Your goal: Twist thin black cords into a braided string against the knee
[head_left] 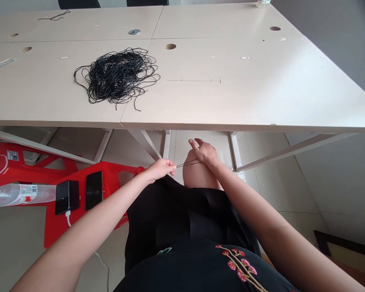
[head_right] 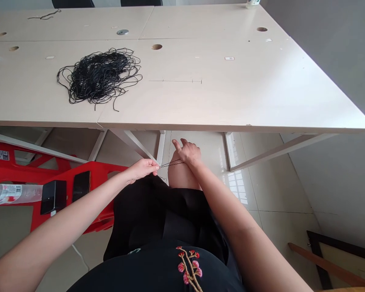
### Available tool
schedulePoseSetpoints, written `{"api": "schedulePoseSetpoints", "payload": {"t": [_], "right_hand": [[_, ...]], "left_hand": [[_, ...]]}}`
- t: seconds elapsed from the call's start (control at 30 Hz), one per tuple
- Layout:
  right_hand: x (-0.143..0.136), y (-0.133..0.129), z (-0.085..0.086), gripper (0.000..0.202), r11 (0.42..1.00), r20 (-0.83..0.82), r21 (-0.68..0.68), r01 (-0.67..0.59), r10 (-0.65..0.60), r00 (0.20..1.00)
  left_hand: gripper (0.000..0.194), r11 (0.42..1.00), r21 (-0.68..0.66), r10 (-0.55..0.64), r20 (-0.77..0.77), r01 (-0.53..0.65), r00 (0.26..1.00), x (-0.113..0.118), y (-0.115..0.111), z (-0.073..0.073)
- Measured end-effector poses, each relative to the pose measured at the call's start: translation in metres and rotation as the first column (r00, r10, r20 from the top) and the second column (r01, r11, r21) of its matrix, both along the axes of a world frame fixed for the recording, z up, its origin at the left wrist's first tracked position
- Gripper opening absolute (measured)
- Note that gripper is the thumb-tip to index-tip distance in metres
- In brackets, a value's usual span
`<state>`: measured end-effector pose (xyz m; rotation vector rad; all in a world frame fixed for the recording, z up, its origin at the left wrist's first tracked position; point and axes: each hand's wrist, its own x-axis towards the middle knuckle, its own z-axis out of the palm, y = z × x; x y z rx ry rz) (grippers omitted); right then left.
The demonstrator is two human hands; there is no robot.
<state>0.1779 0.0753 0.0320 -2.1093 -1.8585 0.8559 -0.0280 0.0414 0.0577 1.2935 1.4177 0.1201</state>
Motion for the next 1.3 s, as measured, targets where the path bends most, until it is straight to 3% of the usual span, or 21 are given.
{"api": "schedulePoseSetpoints", "payload": {"t": [0.2, 0.5, 0.67, 0.77, 0.87, 0.93, 1.1, 1.3], "right_hand": [[0.001, -0.004, -0.004, 0.081, 0.994, 0.059, 0.108, -0.002, -0.004, 0.998], [-0.003, -0.005, 0.001, 0.075, 0.996, 0.108, 0.088, -0.004, -0.005, 0.994], [-0.002, -0.012, 0.006, 0.078, 0.998, 0.106, 0.061, -0.016, 0.009, 0.994], [0.000, -0.020, 0.005, 0.073, 0.984, 0.134, 0.177, -0.025, 0.001, 0.991], [0.001, -0.030, 0.005, 0.062, 0.905, 0.198, 0.411, -0.114, 0.034, 0.980], [0.003, -0.035, 0.004, 0.058, 0.842, 0.245, 0.477, -0.254, 0.150, 0.958], [0.008, -0.042, 0.002, 0.055, 0.728, 0.301, 0.397, -0.559, 0.472, 0.829], [0.006, -0.048, 0.004, 0.057, 0.626, 0.351, 0.387, -0.677, 0.578, 0.736]], "left_hand": [[0.021, 0.993, -0.029, 0.115, 0.055, -0.113, 0.992, 0.004, -0.006, 0.007], [0.018, 0.962, -0.052, 0.274, 0.171, -0.269, 0.946, 0.006, -0.002, 0.009], [0.020, 0.985, 0.050, 0.161, 0.103, -0.167, 0.982, 0.005, -0.008, 0.005], [0.021, 0.989, 0.137, 0.053, 0.026, -0.056, 0.998, 0.005, -0.017, 0.005], [0.022, 0.986, 0.165, 0.004, -0.009, -0.003, 1.000, 0.006, -0.024, 0.008], [0.021, 0.984, 0.180, 0.004, -0.012, -0.001, 1.000, 0.007, -0.026, 0.010], [0.017, 0.968, 0.251, 0.009, -0.002, -0.008, 1.000, 0.010, -0.028, 0.016], [0.018, 0.947, 0.320, 0.039, -0.020, -0.031, 0.999, 0.013, -0.033, 0.028]]}}
